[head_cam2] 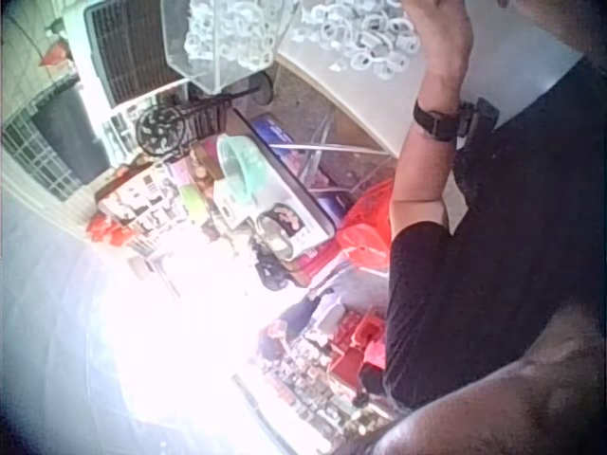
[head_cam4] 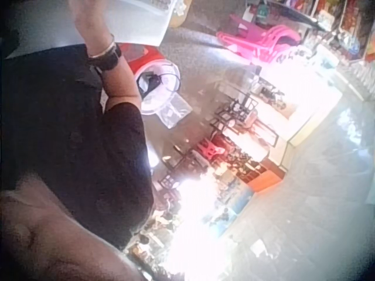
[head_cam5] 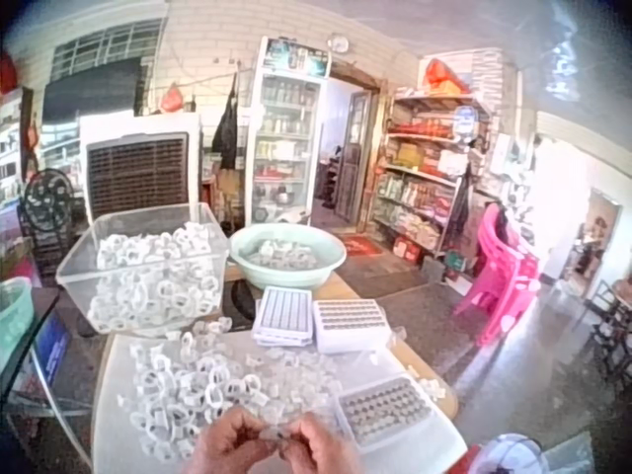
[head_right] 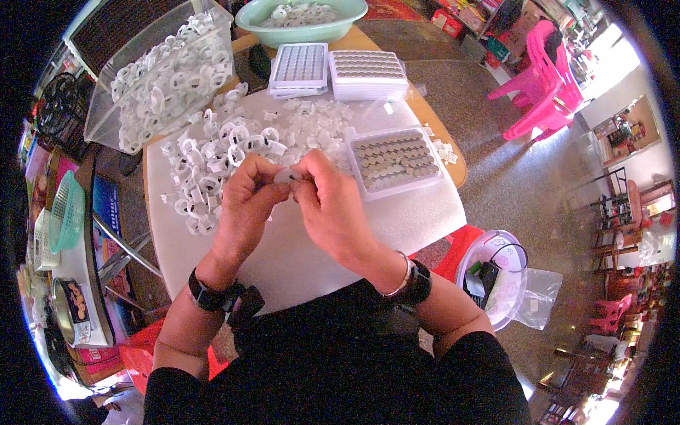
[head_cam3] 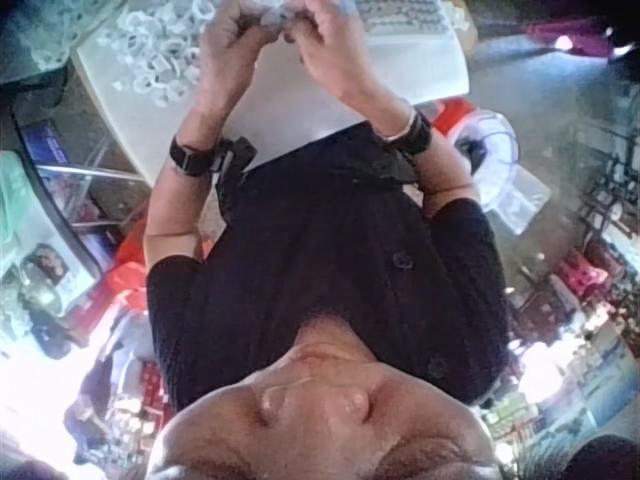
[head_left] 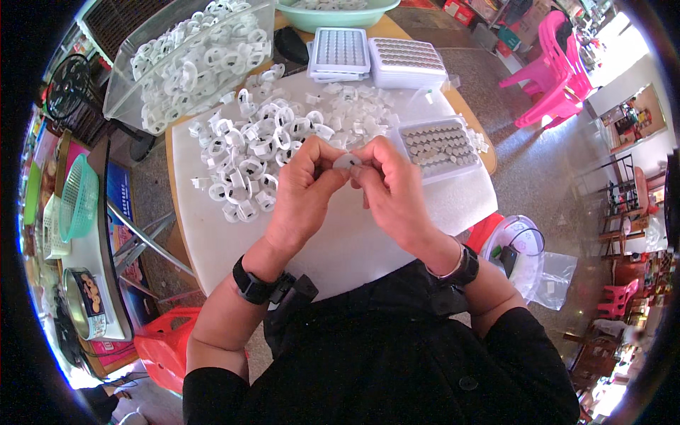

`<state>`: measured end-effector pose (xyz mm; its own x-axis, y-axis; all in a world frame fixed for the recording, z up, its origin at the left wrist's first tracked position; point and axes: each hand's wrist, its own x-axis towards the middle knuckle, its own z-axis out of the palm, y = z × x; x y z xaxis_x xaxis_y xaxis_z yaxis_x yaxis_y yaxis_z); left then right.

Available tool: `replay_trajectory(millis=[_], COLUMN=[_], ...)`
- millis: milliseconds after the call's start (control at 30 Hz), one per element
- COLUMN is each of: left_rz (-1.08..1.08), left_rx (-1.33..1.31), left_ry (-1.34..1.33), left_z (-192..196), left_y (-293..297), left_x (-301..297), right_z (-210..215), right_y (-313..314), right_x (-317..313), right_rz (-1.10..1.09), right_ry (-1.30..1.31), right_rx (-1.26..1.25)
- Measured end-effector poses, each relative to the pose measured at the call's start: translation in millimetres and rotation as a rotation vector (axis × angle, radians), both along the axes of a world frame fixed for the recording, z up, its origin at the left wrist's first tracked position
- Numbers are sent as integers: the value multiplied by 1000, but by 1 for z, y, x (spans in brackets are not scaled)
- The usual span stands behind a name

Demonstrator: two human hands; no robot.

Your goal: Assemble small electronic components by inserting internal pieces into white plastic housings.

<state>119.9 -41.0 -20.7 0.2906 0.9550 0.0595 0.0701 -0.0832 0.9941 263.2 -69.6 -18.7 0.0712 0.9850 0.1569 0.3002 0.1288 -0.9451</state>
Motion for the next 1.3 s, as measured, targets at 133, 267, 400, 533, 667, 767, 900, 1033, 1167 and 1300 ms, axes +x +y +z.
replay_trajectory(millis=[133,267,400,533,667,767,900,1033,1167,1300], left_rz=[28,26,2,-140,155,201,276,339,331,225], left_rx=[38,-1,-65,85,134,98,135,178,134,131], left_ry=[13,1,53,170,63,-32,-196,-191,-165,-116], left_z=[-4,0,16,15,18,22,19,14,18,14], left_y=[3,9,8,7,10,12,27,31,25,24], left_x=[1,1,-4,-11,-20,-22,-25,-36,-27,-24], right_z=[-5,-6,9,27,52,86,95,62,22,-4], right_y=[4,13,11,9,61,135,151,79,24,19], right_x=[-2,-2,12,36,54,66,45,8,-9,-9], right_rz=[-18,-15,8,117,283,190,36,418,392,326], right_ry=[8,60,-124,-216,-301,-34,-13,-552,-677,-578], right_rx=[-18,0,81,31,-203,41,270,90,281,293])
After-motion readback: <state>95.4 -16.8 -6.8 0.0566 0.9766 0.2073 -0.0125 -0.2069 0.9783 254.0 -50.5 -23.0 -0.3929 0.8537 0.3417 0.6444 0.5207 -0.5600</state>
